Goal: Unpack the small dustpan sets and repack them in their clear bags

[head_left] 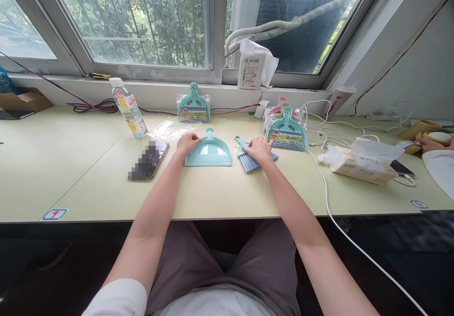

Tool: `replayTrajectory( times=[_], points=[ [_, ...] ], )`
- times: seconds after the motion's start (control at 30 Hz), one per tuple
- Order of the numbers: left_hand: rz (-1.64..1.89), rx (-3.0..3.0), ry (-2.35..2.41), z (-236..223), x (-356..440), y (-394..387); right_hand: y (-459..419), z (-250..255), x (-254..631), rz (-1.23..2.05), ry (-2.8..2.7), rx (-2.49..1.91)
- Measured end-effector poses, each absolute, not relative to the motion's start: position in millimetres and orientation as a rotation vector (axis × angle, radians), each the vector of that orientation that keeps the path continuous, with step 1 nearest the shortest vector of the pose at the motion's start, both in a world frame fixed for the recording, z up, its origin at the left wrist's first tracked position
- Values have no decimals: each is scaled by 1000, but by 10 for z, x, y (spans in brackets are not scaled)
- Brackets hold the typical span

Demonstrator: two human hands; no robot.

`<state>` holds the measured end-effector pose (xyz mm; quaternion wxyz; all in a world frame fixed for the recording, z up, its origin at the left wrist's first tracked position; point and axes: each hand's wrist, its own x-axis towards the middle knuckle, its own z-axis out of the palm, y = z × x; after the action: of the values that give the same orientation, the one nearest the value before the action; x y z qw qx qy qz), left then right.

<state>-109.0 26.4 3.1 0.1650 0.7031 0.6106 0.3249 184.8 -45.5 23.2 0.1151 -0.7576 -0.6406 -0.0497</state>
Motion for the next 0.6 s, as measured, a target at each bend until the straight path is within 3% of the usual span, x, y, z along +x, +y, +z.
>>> replayTrajectory(
  times=[0.33, 0.6],
  points=[
    [833, 2111, 1810, 219, -941, 35, -543, 414, 1890, -171, -1678, -2083],
    [722, 2377, 1583, 305, -527, -260, -477, 542, 1951, 6, -1690, -1794]
  ],
)
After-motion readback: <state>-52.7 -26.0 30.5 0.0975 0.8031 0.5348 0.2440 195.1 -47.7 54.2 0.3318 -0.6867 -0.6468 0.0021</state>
